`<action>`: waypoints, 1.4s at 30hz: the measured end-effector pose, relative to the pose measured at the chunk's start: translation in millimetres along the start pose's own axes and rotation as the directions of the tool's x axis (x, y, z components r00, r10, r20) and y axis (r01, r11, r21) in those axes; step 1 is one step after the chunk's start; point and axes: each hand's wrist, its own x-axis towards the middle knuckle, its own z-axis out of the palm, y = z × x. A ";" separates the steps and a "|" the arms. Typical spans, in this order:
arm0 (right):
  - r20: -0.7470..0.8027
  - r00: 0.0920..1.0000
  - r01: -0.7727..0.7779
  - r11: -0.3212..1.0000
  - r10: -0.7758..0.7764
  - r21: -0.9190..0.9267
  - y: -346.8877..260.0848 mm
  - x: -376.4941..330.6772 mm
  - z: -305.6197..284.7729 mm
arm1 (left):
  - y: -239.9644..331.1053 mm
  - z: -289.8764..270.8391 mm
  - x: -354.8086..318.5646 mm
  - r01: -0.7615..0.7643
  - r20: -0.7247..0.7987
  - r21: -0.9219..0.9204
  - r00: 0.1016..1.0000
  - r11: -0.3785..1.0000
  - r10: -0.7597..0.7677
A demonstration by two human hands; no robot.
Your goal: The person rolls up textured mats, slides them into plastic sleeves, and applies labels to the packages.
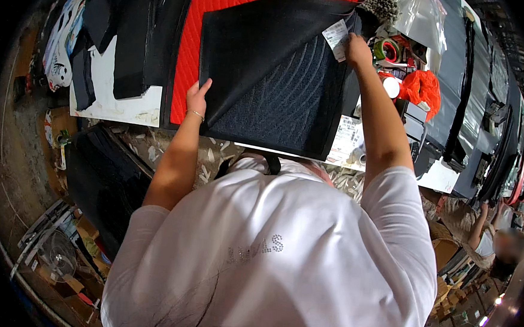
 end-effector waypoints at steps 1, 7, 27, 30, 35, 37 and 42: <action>0.015 0.998 -0.059 0.997 0.058 0.047 -14.4 -19.1 -1.5 | -2.5 -2.6 -3.2 0.014 -0.016 -0.004 1.000 1.000 -0.014; -0.118 0.972 -0.136 0.897 0.202 0.421 -16.6 -187.8 -16.6 | -16.1 -8.1 -4.0 0.000 0.001 -0.022 1.000 1.000 0.001; -0.485 0.782 -0.262 0.912 0.392 0.315 -29.4 -365.9 -51.4 | -0.8 12.0 -29.7 -0.245 -0.034 0.327 0.962 0.913 0.271; -0.751 0.636 -0.305 0.952 0.180 -0.030 -0.4 -343.2 -70.0 | 5.6 21.0 -50.8 -0.334 0.059 0.352 0.940 0.874 0.336; -0.596 0.660 -0.494 0.862 0.457 0.114 -4.5 -316.0 -93.9 | 16.1 22.6 -86.0 -0.606 0.471 0.394 0.778 0.691 0.414; -0.678 0.614 -0.491 0.868 0.403 0.071 -12.0 -311.2 -95.8 | 25.2 23.9 -88.6 -0.710 0.692 0.395 0.648 0.584 0.319; -0.637 0.725 -0.511 0.824 0.261 -0.244 36.9 -317.3 -63.4 | 3.0 23.7 -87.0 -0.960 0.953 0.269 0.277 0.082 0.124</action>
